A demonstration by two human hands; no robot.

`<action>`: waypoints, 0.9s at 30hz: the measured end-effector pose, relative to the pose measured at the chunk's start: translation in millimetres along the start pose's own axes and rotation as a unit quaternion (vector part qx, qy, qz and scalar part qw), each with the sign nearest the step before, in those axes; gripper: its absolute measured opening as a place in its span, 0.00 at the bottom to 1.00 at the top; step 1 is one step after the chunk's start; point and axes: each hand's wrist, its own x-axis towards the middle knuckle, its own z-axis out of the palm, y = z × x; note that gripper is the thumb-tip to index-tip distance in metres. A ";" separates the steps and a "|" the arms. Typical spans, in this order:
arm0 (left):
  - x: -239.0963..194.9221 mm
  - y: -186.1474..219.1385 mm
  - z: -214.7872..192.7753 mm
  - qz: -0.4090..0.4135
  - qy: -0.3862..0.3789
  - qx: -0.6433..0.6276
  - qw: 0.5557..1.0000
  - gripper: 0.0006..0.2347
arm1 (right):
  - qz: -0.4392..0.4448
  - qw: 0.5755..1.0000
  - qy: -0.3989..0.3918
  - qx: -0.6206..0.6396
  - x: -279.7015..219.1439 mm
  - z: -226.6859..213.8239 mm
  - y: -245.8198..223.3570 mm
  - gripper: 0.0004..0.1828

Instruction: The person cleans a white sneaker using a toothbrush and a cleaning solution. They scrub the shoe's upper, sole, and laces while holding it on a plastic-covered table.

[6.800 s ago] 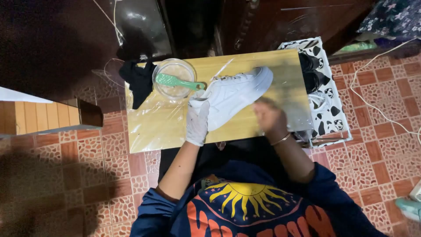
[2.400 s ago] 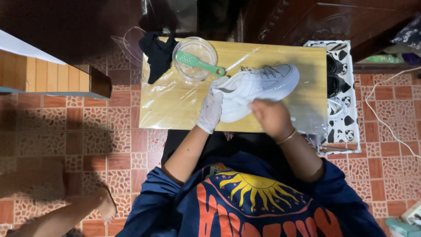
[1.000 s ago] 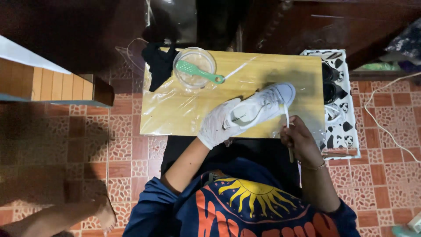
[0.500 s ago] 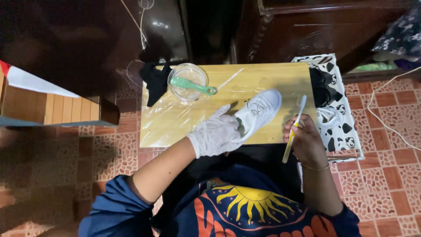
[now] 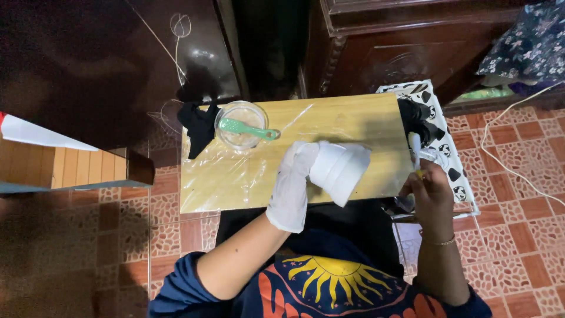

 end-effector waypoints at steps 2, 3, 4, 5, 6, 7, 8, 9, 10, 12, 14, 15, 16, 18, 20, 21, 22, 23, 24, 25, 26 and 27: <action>-0.6 -12.2 -3.1 -0.013 0.009 -0.018 1.000 0.14 | -0.062 0.990 -0.011 -0.124 -13.9 4.5 -13.5 0.13; -3.0 -19.7 -5.9 -0.022 0.014 -0.035 0.999 0.14 | -0.129 0.961 -0.021 -0.244 -24.1 6.8 -20.2 0.15; -3.7 -24.7 -10.4 -0.032 0.020 -0.034 0.999 0.14 | -0.119 0.962 -0.026 -0.244 -34.3 17.9 -24.8 0.15; -1.4 -27.9 -13.1 -0.037 0.021 -0.051 0.998 0.14 | -0.108 0.952 -0.082 -0.273 -40.5 28.6 -30.0 0.16; 0.0 -30.5 -16.2 -0.042 0.023 -0.068 0.997 0.14 | -0.096 0.939 -0.138 -0.299 -47.0 39.5 -36.2 0.17; -2.2 -35.2 -19.0 -0.042 0.026 -0.070 0.996 0.14 | -0.097 0.939 -0.141 -0.299 -51.6 52.9 -41.3 0.17; -5.1 -39.2 -22.3 -0.041 0.029 -0.089 0.995 0.15 | -0.181 0.912 -0.154 -0.333 -56.8 66.7 -47.3 0.15; -6.1 -41.7 -25.5 -0.037 0.032 -0.108 0.993 0.15 | -0.266 0.878 -0.165 -0.363 -59.7 81.4 -53.3 0.13; -5.6 -43.0 -29.1 -0.035 0.035 -0.110 0.993 0.15 | -0.268 0.877 -0.167 -0.361 -52.7 79.3 -45.8 0.13; -6.3 -49.3 -34.7 -0.033 0.034 -0.148 0.988 0.15 | -0.281 0.867 -0.099 -0.400 -43.6 71.7 -30.8 0.12; -2.3 -54.4 -34.3 -0.031 0.042 -0.176 0.983 0.16 | -0.262 0.879 -0.098 -0.387 -39.5 73.5 -40.1 0.12; -0.9 -57.4 -34.0 -0.034 0.041 -0.195 0.979 0.16 | -0.236 0.893 -0.085 -0.375 -41.3 73.9 -44.8 0.12; -5.1 -62.5 -36.1 -0.038 0.040 -0.196 0.979 0.16 | -0.232 0.892 -0.085 -0.378 -45.2 73.2 -45.6 0.12; -0.9 -65.6 -38.0 -0.031 0.024 -0.229 0.973 0.17 | -0.200 0.905 -0.067 -0.369 -41.0 74.8 -46.3 0.12; 4.6 -68.4 -37.0 -0.033 0.022 -0.250 0.967 0.17 | -0.185 0.913 -0.059 -0.358 -37.1 71.8 -42.6 0.14; 4.2 -72.3 -38.5 -0.035 0.024 -0.270 0.962 0.17 | -0.168 0.923 -0.054 -0.343 -38.9 70.8 -39.9 0.15; 2.5 -75.8 -42.9 -0.038 0.027 -0.272 0.961 0.17 | -0.166 0.922 -0.058 -0.344 -43.2 70.6 -37.2 0.15; 5.4 -76.1 -46.8 -0.035 0.027 -0.291 0.956 0.17 | -0.194 0.923 -0.047 -0.329 -42.0 72.3 -34.2 0.12; 8.2 -76.2 -50.5 -0.032 0.027 -0.310 0.950 0.18 | -0.221 0.923 -0.036 -0.313 -40.7 73.8 -31.7 0.10; 10.8 -74.1 -58.9 -0.030 0.029 -0.311 0.949 0.18 | -0.222 0.923 -0.038 -0.312 -34.9 62.1 -20.0 0.10; 13.4 -72.2 -67.1 -0.028 0.031 -0.329 0.943 0.18 | -0.222 0.928 -0.016 -0.299 -28.9 50.3 -8.3 0.10; 14.9 -70.6 -77.3 -0.024 0.034 -0.346 0.937 0.18 | -0.221 0.933 0.005 -0.283 -23.8 40.3 4.6 0.10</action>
